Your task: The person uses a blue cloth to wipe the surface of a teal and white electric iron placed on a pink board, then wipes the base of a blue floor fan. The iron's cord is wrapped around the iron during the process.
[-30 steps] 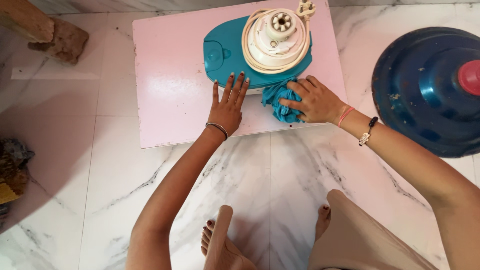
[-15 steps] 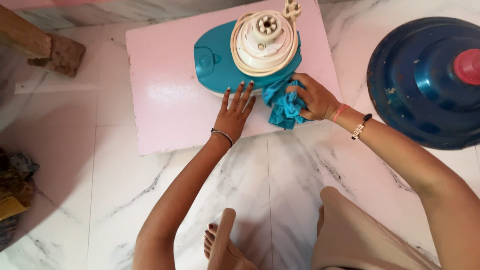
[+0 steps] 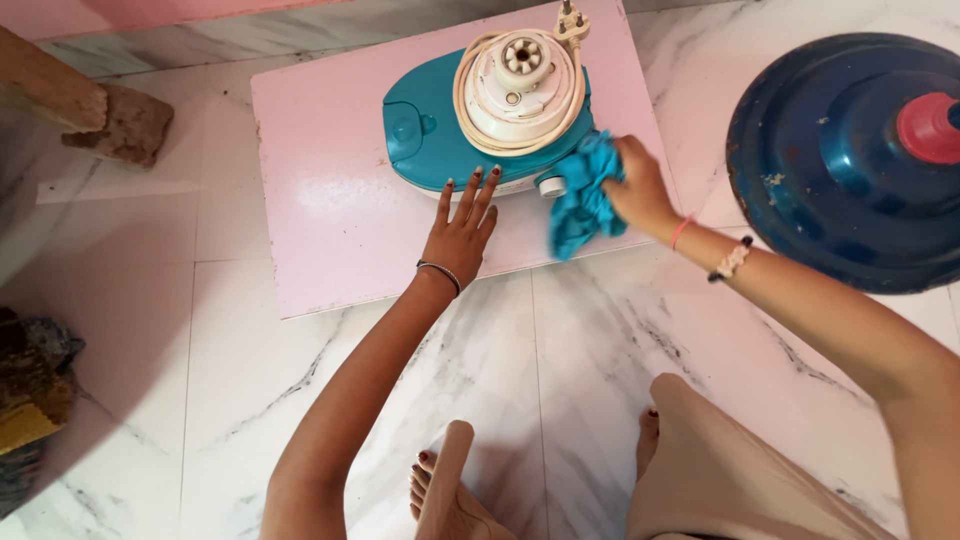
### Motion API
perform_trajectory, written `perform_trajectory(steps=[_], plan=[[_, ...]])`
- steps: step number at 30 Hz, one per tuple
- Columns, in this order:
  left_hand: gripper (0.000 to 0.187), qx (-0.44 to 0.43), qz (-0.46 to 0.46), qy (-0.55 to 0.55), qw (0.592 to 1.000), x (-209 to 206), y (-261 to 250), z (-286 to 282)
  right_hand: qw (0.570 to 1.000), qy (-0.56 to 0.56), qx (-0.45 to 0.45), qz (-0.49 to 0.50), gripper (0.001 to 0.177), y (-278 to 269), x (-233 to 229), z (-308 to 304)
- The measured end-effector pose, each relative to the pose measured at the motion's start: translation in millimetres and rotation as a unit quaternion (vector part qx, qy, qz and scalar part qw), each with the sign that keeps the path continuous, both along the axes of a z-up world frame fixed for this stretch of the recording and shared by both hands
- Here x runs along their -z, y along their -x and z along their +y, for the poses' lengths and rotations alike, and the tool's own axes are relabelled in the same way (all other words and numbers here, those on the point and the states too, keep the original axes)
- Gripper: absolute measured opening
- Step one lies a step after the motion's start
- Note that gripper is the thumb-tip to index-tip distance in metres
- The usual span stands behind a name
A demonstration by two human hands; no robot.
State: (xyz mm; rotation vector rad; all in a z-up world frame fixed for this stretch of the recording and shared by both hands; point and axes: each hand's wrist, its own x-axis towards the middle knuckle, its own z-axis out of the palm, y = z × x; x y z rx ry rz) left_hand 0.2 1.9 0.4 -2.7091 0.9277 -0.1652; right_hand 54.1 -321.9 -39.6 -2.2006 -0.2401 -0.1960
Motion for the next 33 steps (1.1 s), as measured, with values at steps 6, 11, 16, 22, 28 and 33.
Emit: perform_trajectory(steps=[6,11,16,22,28,33], plan=[[0.049,-0.006,0.008,0.013,1.000,10,0,0,0.967,0.153,-0.134,-0.154,0.058,40,-70,26],[0.044,-0.010,-0.019,0.031,0.999,20,-2,-5,0.984,0.111,-0.051,-0.131,0.073,22,-39,33],[0.042,-0.010,-0.019,0.030,0.999,17,0,-4,0.992,0.122,0.015,-0.011,0.070,5,6,24],[0.042,-0.006,-0.020,0.135,0.991,6,15,-8,0.977,-0.115,0.085,0.159,0.061,35,29,48],[0.080,-0.171,0.322,0.534,0.763,22,44,-22,0.942,-0.247,0.033,0.224,0.048,61,12,90],[0.084,-0.334,0.425,0.750,0.380,37,38,-16,0.942,-0.204,-0.121,0.235,0.051,72,-20,146]])
